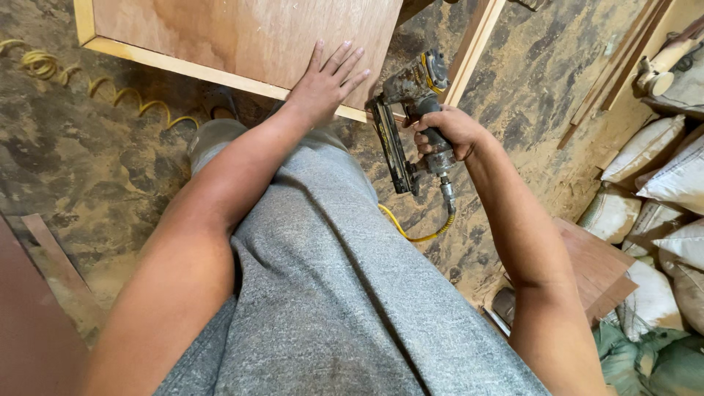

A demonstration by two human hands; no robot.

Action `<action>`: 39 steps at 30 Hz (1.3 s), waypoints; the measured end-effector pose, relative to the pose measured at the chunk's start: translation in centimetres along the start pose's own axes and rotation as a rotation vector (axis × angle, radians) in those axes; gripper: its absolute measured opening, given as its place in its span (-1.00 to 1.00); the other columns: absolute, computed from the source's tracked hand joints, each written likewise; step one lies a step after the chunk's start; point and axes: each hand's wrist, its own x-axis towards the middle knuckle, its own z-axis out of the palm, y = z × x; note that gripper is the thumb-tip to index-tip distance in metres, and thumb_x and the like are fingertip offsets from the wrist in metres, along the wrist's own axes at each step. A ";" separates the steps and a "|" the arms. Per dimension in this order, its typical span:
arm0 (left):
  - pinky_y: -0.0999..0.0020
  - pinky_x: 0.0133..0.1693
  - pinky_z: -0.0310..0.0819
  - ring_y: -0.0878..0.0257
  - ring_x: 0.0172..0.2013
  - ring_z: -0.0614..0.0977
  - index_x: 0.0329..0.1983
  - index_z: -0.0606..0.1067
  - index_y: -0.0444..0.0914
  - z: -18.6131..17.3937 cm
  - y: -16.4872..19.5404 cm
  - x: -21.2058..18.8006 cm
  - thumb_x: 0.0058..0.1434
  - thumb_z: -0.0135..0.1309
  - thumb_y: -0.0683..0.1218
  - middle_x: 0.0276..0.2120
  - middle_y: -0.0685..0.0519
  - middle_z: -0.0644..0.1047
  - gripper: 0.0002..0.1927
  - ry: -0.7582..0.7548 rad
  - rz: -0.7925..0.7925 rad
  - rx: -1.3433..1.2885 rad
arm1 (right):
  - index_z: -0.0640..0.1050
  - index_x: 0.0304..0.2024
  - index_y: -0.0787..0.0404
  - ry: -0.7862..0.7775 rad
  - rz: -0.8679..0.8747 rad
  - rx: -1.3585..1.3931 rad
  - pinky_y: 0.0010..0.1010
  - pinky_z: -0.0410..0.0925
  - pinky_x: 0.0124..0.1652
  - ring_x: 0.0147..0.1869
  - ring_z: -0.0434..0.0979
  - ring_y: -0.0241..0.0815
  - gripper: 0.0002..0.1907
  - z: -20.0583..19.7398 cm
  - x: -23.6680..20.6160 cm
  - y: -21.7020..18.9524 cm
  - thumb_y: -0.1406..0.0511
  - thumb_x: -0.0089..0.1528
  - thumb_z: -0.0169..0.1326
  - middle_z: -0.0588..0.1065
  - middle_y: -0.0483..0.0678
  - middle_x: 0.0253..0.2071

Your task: The person positions a plywood panel onto a wooden frame resting on sawhorses, aligning its edges by hand. They then use a pneumatic nail gun to drive nails along the frame edge, repositioning around the panel and pressing the panel flat between nail placements.

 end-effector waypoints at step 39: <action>0.04 0.42 0.09 -0.24 0.42 0.26 0.49 0.23 -0.42 -3.8 -20.2 -24.3 0.39 0.09 -0.04 0.40 -0.38 0.28 -0.32 0.599 -1.109 -0.637 | 0.42 -0.40 0.36 0.414 -0.606 -0.059 -0.36 0.33 -0.57 -0.60 0.45 -0.19 -0.95 15.9 1.4 2.1 0.47 0.14 0.03 0.45 0.01 -0.58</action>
